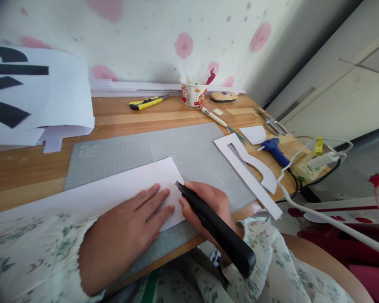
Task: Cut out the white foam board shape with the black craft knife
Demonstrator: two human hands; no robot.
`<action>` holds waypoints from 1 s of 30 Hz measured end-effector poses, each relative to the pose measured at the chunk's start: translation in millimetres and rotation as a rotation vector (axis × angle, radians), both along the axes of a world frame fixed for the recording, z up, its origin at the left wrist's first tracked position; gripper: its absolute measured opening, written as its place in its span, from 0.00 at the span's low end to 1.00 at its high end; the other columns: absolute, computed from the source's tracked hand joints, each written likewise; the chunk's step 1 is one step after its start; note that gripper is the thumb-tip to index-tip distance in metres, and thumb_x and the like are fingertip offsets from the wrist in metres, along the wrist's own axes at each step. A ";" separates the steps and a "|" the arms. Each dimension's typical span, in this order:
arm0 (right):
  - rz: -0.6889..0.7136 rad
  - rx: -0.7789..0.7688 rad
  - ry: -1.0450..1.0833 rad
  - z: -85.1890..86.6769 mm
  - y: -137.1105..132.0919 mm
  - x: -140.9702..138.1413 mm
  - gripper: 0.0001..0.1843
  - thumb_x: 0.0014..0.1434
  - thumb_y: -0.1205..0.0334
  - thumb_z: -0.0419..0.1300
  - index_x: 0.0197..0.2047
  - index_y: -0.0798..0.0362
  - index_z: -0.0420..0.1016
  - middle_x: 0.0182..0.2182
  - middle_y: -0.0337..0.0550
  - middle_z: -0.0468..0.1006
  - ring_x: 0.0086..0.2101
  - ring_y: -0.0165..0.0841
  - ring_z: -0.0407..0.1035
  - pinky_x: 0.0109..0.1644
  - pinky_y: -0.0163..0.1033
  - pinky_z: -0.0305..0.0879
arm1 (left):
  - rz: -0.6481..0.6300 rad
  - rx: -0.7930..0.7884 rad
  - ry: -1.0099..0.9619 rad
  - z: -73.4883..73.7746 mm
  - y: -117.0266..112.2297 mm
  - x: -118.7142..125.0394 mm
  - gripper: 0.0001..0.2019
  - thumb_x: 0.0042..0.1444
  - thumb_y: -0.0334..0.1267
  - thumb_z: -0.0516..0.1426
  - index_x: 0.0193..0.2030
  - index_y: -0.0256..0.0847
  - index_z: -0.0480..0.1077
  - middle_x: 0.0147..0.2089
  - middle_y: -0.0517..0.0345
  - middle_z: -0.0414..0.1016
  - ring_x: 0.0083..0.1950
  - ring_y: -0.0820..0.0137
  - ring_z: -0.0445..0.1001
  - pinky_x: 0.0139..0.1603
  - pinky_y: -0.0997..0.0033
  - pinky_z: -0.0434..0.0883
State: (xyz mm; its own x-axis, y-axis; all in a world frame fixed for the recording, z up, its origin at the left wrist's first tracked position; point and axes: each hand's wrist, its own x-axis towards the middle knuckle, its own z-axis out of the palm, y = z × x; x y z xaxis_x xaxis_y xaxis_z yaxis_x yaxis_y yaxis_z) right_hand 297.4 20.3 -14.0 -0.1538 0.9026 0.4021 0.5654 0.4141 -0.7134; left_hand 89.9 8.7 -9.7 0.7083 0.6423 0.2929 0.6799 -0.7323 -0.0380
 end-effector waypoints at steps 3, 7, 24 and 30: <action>-0.005 -0.004 -0.021 0.6 -2.9 0.9 0.10 0.60 0.65 0.65 0.45 0.49 0.77 0.33 0.40 0.85 0.30 0.33 0.79 0.34 0.35 0.77 | -0.003 -0.044 0.021 0.2 -0.6 -0.6 0.17 0.68 0.28 0.49 0.52 0.35 0.78 0.59 0.35 0.77 0.60 0.43 0.76 0.52 0.44 0.81; -0.003 0.005 -0.046 0.1 -6.9 2.8 0.10 0.60 0.65 0.64 0.46 0.48 0.77 0.34 0.40 0.85 0.30 0.33 0.79 0.34 0.35 0.76 | 0.001 -0.068 0.018 -1.2 -0.3 -0.6 0.16 0.68 0.28 0.50 0.53 0.35 0.77 0.60 0.33 0.76 0.60 0.40 0.75 0.53 0.41 0.80; 0.075 0.097 -0.152 5.4 -17.9 12.1 0.12 0.61 0.66 0.63 0.48 0.48 0.74 0.32 0.40 0.83 0.27 0.32 0.77 0.30 0.35 0.74 | -0.001 -0.154 0.100 2.1 2.3 -1.7 0.16 0.66 0.28 0.54 0.57 0.36 0.74 0.65 0.35 0.73 0.65 0.42 0.70 0.61 0.41 0.75; 0.116 0.126 -0.168 9.9 -19.8 14.1 0.13 0.60 0.67 0.62 0.48 0.47 0.73 0.29 0.40 0.82 0.26 0.35 0.77 0.29 0.38 0.75 | -0.001 -0.154 0.106 1.3 0.7 -2.1 0.16 0.65 0.28 0.54 0.57 0.36 0.74 0.64 0.34 0.73 0.65 0.42 0.71 0.61 0.42 0.75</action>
